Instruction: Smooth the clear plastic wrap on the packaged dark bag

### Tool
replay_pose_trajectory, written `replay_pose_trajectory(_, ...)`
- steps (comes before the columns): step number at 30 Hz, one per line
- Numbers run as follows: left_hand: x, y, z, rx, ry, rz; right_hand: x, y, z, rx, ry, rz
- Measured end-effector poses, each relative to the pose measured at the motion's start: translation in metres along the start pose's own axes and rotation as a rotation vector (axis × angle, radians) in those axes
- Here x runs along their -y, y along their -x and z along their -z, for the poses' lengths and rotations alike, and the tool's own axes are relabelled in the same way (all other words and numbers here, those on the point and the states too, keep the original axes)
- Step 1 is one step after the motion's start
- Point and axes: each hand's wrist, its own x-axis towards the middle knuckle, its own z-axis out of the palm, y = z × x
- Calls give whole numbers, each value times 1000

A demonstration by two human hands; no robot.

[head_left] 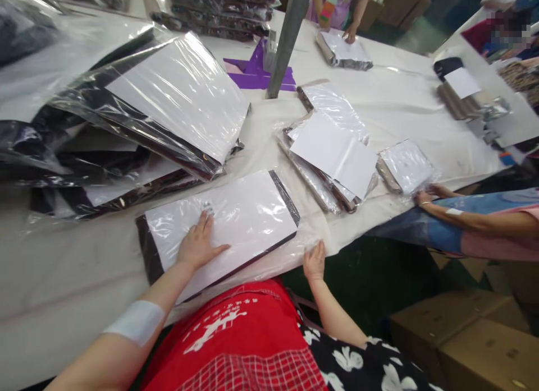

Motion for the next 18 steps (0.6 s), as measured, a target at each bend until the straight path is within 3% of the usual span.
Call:
replay_pose_trajectory(4, -7, 6, 1, 6, -39, 39, -39, 9, 21, -154, -22, -171)
replay_pose_trajectory(6, -12, 13, 3, 4, -74, 36, -42, -6, 38, -228, -6, -149)
replay_pose_trajectory(8, -19, 25, 3, -2, -88, 38, -30, -30, 53, -254, -8, -25)
replay_pose_trajectory(10, -26, 39, 1, -18, -77, 63, 1, -55, 60, -192, -42, 158)
replay_pose_trajectory(13, -34, 59, -7, -41, -38, 118, 73, -78, 57, 9, -105, 443)
replay_pose_trajectory(18, -44, 76, -24, -113, 45, 153, 189, -64, 26, 391, -179, 933)
